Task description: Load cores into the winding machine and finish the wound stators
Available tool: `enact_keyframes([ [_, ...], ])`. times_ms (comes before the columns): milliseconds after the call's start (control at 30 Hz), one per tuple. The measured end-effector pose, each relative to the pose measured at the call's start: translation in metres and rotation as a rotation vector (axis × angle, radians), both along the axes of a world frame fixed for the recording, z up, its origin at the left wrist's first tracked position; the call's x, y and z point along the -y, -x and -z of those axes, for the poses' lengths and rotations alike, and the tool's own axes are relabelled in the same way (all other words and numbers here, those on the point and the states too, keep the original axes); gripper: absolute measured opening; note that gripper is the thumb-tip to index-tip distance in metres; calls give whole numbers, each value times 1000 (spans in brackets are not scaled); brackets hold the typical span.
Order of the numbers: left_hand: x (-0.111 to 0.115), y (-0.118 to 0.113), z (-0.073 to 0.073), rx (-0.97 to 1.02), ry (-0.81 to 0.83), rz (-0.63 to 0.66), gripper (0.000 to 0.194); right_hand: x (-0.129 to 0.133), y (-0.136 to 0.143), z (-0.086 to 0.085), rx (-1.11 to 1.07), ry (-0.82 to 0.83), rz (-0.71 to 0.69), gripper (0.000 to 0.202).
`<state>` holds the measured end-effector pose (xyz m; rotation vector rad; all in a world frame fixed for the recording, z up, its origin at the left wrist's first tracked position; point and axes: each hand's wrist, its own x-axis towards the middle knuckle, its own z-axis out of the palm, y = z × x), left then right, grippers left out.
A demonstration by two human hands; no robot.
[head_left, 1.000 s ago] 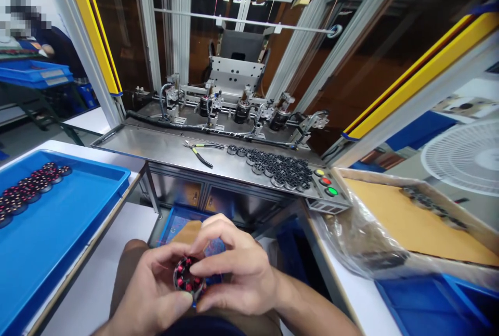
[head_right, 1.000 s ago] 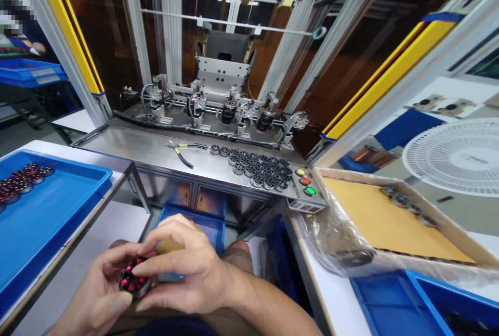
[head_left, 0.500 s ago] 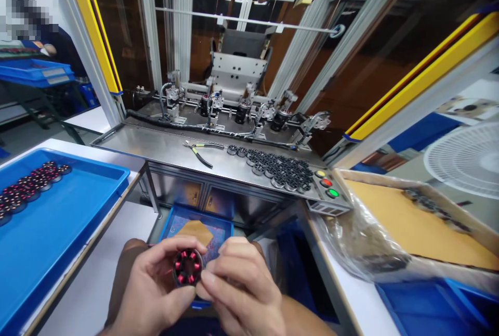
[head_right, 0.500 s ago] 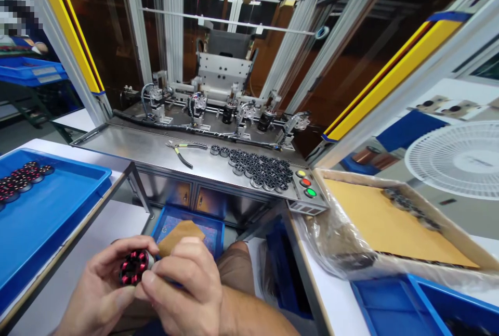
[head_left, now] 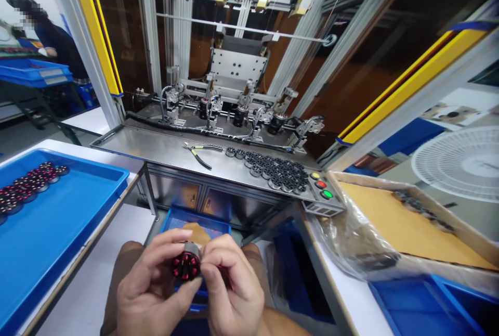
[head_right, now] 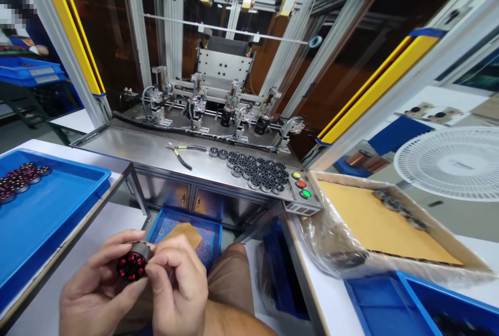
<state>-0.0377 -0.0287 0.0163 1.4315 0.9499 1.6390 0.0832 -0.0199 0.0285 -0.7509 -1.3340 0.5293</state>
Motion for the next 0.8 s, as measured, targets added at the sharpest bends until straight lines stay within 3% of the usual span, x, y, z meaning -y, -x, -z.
enact_keyframes([
  [200, -6, 15, -3, 50, 295, 220, 73, -10, -15, 5, 170, -79, -112, 18],
  [300, -8, 24, -4, 97, 466, 402, 60, -14, -21, 4, 234, -93, -158, 18],
  [400, -10, 28, -2, 157, 489, 528, 53, -15, -23, 1, 264, -94, -163, 18],
  [667, -13, 28, 4, 306, 451, 630, 53, -12, -26, -6, 301, -65, -74, 14],
  [800, -13, 27, -2, 374, 383, 477, 36, -14, -26, -10, 278, 2, -75, 19],
])
